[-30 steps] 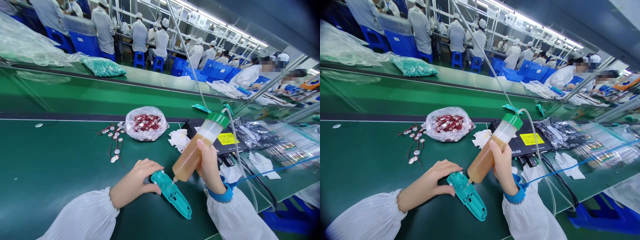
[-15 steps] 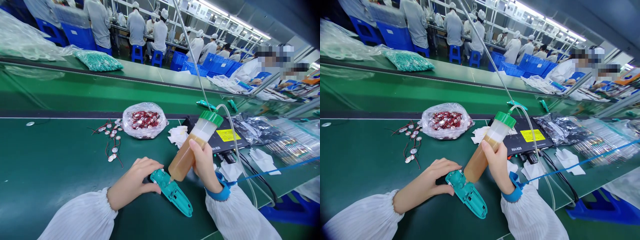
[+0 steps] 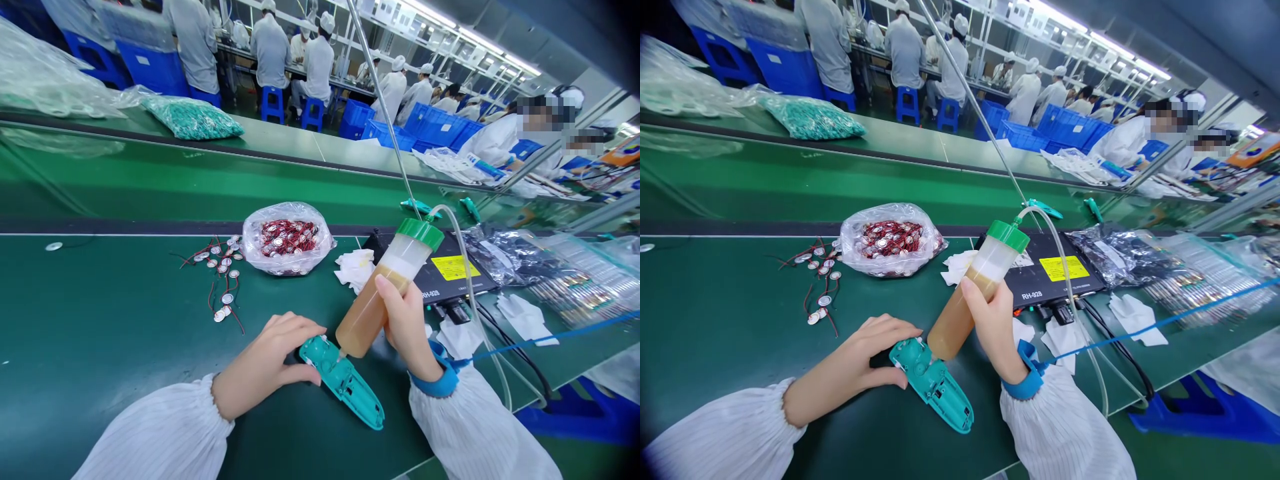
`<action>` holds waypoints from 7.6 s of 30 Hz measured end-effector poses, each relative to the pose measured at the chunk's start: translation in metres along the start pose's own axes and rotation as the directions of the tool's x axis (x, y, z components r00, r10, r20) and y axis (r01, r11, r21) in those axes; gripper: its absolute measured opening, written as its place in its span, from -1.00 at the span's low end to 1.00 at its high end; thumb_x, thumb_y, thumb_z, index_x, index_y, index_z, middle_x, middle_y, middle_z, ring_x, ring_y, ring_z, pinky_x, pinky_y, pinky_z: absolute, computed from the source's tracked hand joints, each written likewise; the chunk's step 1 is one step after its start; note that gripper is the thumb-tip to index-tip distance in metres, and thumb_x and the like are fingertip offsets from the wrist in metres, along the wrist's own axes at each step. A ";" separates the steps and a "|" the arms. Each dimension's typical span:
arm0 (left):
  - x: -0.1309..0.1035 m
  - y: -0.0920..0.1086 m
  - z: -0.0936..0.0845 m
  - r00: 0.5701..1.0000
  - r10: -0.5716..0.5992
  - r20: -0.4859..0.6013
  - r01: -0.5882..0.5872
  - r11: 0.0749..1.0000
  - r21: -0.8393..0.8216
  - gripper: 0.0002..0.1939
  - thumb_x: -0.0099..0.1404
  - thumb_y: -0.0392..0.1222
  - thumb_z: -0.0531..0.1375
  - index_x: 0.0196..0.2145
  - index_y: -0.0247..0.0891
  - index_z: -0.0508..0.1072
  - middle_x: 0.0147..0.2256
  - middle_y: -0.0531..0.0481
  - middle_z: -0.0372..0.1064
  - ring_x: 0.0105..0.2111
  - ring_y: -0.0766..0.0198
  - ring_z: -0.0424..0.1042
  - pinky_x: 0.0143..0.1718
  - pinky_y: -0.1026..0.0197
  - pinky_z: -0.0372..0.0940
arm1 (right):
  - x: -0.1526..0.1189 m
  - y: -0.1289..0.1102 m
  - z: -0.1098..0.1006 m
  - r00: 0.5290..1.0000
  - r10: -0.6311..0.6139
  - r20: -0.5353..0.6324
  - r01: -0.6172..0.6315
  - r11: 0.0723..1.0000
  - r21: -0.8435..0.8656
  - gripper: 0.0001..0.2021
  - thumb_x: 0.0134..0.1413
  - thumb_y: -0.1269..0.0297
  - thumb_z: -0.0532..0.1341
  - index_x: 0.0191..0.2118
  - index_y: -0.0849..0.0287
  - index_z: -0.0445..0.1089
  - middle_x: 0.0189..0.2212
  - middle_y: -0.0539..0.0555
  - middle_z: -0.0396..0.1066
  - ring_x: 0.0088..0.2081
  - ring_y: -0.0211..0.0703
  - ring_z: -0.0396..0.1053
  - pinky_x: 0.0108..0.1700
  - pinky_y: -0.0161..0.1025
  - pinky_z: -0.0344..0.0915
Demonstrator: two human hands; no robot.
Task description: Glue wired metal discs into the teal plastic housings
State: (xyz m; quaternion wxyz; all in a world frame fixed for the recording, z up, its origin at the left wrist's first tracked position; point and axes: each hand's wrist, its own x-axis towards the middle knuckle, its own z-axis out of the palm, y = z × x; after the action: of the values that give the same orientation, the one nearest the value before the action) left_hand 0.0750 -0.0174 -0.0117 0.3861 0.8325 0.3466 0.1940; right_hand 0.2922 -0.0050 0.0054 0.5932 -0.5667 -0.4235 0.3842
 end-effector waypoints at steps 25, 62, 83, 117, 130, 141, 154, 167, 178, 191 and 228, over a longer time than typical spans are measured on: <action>0.001 -0.003 0.004 1.000 -0.008 -0.025 0.008 1.000 -0.014 -0.47 0.14 0.24 0.15 -0.02 -0.08 0.38 -0.09 -0.01 0.41 -0.13 0.13 0.32 -0.11 0.11 0.14 | -0.001 -0.004 0.000 0.998 -0.044 -0.038 0.045 0.999 0.027 -0.62 -0.14 -0.03 0.33 -0.27 0.12 0.34 -0.35 0.03 0.43 -0.30 -0.04 0.41 -0.25 -0.12 0.33; 0.004 0.004 0.001 0.998 -0.052 0.046 0.052 0.999 0.002 -0.49 0.12 0.03 0.28 -0.01 -0.20 0.34 -0.09 0.00 0.39 -0.11 0.15 0.29 -0.08 0.12 0.09 | -0.006 -0.004 0.001 0.999 -0.032 -0.043 0.034 0.999 0.036 -0.57 -0.29 -0.06 0.38 -0.36 0.16 0.39 -0.43 0.08 0.46 -0.38 -0.01 0.40 -0.38 -0.10 0.32; 0.004 0.003 0.001 0.999 -0.034 0.025 0.034 0.999 0.010 -0.49 0.12 0.08 0.25 -0.01 -0.16 0.34 -0.08 -0.02 0.41 -0.10 0.14 0.32 -0.07 0.09 0.12 | -0.005 -0.008 -0.005 0.983 -0.180 -0.027 0.180 0.983 -0.019 -0.63 -0.17 -0.11 0.27 -0.43 0.13 0.38 -0.54 0.03 0.34 -0.52 -0.15 0.28 -0.48 -0.16 0.28; 0.005 0.006 0.001 0.998 -0.058 0.005 0.058 0.998 -0.001 -0.48 0.05 -0.02 0.34 -0.04 -0.17 0.36 -0.11 0.00 0.44 -0.12 0.14 0.35 -0.07 0.10 0.13 | -0.023 -0.008 -0.001 0.882 -0.437 0.176 0.433 0.899 0.062 -0.81 0.00 0.06 0.25 -0.37 0.07 0.43 -0.49 0.08 0.45 -0.49 -0.02 0.40 -0.47 -0.04 0.40; 0.005 0.002 0.003 0.999 -0.029 -0.020 0.030 0.999 0.016 -0.47 0.06 0.07 0.29 -0.04 -0.18 0.37 -0.13 -0.01 0.44 -0.17 0.16 0.35 -0.13 0.12 0.14 | -0.026 -0.005 0.001 0.894 -0.427 0.135 0.423 0.904 0.054 -0.81 0.02 0.09 0.24 -0.37 0.09 0.44 -0.47 0.11 0.45 -0.47 0.02 0.41 -0.44 -0.02 0.40; 0.002 0.001 0.002 0.999 -0.038 -0.017 0.038 0.999 -0.003 -0.44 0.08 0.22 0.21 -0.04 -0.12 0.39 -0.14 -0.03 0.45 -0.18 0.15 0.34 -0.14 0.10 0.16 | -0.028 -0.011 0.008 0.916 -0.373 0.144 0.357 0.925 0.126 -0.78 0.02 0.04 0.23 -0.36 0.08 0.39 -0.53 0.05 0.41 -0.52 -0.07 0.37 -0.53 -0.13 0.37; 0.002 0.004 -0.002 0.999 -0.046 0.008 0.046 0.999 -0.012 -0.50 0.06 0.14 0.27 -0.06 -0.07 0.38 -0.10 0.04 0.43 -0.17 0.16 0.34 -0.12 0.15 0.14 | -0.030 -0.004 0.008 0.916 -0.384 0.120 0.363 0.917 0.162 -0.82 0.02 0.09 0.25 -0.36 0.08 0.42 -0.50 0.05 0.44 -0.51 -0.05 0.39 -0.48 -0.09 0.38; 0.004 0.006 -0.003 0.997 -0.053 0.053 0.053 0.999 0.006 -0.52 0.06 0.14 0.28 -0.10 -0.06 0.36 -0.11 0.08 0.42 -0.16 0.18 0.33 -0.13 0.17 0.08 | -0.028 -0.017 0.010 0.818 -0.515 0.255 0.481 0.857 0.187 -0.76 0.06 0.04 0.21 -0.21 0.05 0.35 -0.49 0.05 0.39 -0.51 -0.11 0.37 -0.54 -0.17 0.37; 0.004 0.005 -0.003 0.997 -0.055 0.052 0.055 0.998 0.011 -0.52 0.03 0.10 0.31 -0.10 -0.05 0.37 -0.11 0.12 0.42 -0.15 0.18 0.33 -0.13 0.17 0.08 | -0.023 -0.018 0.007 0.774 -0.534 0.339 0.493 0.845 0.204 -0.75 0.03 0.05 0.23 -0.31 0.14 0.39 -0.48 0.08 0.38 -0.52 -0.13 0.37 -0.55 -0.19 0.33; 0.005 0.006 -0.003 0.998 -0.048 0.047 0.048 0.999 -0.007 -0.50 -0.02 0.05 0.36 -0.12 -0.09 0.39 -0.14 0.09 0.44 -0.19 0.18 0.35 -0.16 0.18 0.10 | -0.027 -0.011 0.013 0.809 -0.525 0.264 0.459 0.845 0.274 -0.70 0.04 0.02 0.23 -0.15 0.05 0.35 -0.48 0.04 0.38 -0.53 -0.11 0.34 -0.59 -0.17 0.30; 0.003 0.004 0.000 0.998 -0.056 0.033 0.056 0.998 -0.027 -0.50 0.01 0.08 0.34 -0.11 -0.07 0.37 -0.12 0.13 0.44 -0.17 0.21 0.34 -0.14 0.18 0.09 | -0.019 -0.023 0.006 0.770 -0.496 0.402 0.466 0.867 0.178 -0.75 0.09 0.05 0.19 -0.22 0.12 0.37 -0.48 0.11 0.36 -0.50 -0.11 0.37 -0.55 -0.17 0.34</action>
State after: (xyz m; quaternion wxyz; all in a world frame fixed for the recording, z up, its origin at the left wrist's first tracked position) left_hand 0.0788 -0.0168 -0.0081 0.4086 0.8201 0.3607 0.1745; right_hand 0.2790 -0.0223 0.0266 0.5804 -0.3187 -0.6625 0.3502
